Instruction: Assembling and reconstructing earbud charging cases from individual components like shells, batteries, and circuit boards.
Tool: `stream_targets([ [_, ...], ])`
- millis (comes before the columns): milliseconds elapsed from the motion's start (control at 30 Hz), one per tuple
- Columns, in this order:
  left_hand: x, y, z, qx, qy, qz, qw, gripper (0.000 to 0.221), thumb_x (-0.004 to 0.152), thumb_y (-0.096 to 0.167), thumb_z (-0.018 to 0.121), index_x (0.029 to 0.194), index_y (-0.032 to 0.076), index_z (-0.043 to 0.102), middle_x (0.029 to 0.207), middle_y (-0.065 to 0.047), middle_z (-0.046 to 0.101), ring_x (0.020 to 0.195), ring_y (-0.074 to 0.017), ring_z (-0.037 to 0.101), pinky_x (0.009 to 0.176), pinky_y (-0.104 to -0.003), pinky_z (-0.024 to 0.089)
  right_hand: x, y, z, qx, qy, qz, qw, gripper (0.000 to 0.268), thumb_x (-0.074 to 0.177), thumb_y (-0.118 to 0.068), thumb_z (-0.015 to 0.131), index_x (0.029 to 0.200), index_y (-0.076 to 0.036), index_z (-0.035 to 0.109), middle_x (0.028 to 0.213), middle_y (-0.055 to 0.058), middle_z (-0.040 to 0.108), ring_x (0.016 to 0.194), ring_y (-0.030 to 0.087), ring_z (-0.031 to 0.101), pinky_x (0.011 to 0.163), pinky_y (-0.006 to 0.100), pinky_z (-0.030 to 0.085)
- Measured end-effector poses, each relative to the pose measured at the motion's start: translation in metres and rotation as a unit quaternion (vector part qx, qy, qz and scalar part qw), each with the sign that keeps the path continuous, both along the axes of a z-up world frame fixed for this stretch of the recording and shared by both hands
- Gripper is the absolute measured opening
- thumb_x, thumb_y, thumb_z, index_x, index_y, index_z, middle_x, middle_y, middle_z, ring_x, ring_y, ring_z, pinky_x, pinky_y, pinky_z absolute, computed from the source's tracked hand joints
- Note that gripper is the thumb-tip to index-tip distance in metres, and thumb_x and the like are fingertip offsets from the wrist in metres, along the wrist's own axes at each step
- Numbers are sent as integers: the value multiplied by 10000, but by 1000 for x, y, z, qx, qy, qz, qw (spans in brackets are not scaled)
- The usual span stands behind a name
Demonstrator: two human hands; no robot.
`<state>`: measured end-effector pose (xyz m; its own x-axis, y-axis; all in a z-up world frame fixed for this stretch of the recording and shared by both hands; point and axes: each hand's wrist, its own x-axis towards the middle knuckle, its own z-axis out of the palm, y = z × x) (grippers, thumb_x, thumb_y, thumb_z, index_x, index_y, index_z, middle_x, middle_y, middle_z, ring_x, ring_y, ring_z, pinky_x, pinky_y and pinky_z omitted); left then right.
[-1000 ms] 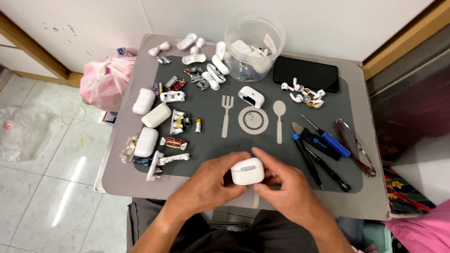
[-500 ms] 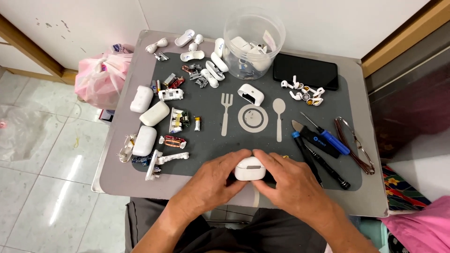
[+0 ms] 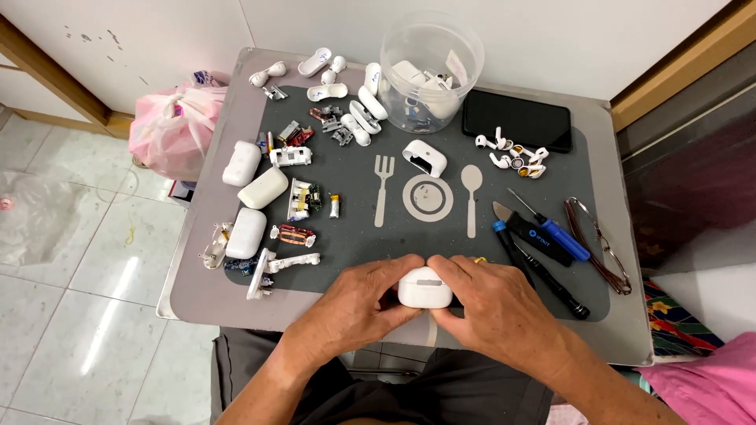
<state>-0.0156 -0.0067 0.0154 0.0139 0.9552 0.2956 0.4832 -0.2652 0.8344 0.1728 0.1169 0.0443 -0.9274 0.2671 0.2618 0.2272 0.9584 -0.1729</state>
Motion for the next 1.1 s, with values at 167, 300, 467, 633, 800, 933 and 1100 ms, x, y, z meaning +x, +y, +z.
stream_targets([
  [167,0,0,2,0,-6,-1,1000,457,938,206,756,1334,79,566,893,-58,651,691,-189,562,618,-328,486,0,3,2,-27,1,13,1000,372,830,-204,814,1102,-89,587,736,10,604,561,212,544,518,370,491],
  [300,0,1,1,-26,-18,-5,1000,479,931,230,749,1351,80,573,949,-59,690,723,-185,581,644,-325,502,0,6,-4,-39,38,28,998,394,803,-195,850,1078,-77,594,685,-1,592,522,189,543,459,350,458],
  [467,-2,1,13,-122,-136,34,983,444,831,215,823,1239,149,662,985,33,684,806,-93,559,709,-254,481,-7,0,1,-243,43,-8,969,403,787,-180,782,1143,-63,634,878,29,719,669,167,658,577,324,529],
  [633,2,4,-17,-151,-265,192,933,490,719,173,918,1165,112,727,872,-9,766,742,-63,634,682,-242,541,-24,-18,-7,-337,78,-29,938,362,969,-281,646,1268,-77,662,790,20,638,643,147,530,604,325,486],
  [800,0,1,-15,-79,-142,175,971,566,938,313,677,1452,102,574,1275,-74,700,1018,-147,681,765,-313,552,-35,-31,-38,-616,170,-239,731,389,836,-184,753,1193,-42,817,824,53,798,642,128,694,592,288,636],
  [933,-3,-1,-15,-101,-168,150,969,602,964,289,651,1517,100,510,1213,-37,722,902,-82,619,689,-331,514,-30,-26,-43,-621,185,-221,729,344,908,-218,668,1143,-7,804,654,107,751,589,165,707,573,316,601],
  [1100,-4,2,-21,-100,-310,112,939,523,946,226,677,1432,58,584,1164,-100,767,947,-159,725,804,-344,669,-30,-23,-40,-651,244,-204,689,489,877,-244,705,1283,28,716,897,141,779,705,213,755,586,328,666],
])
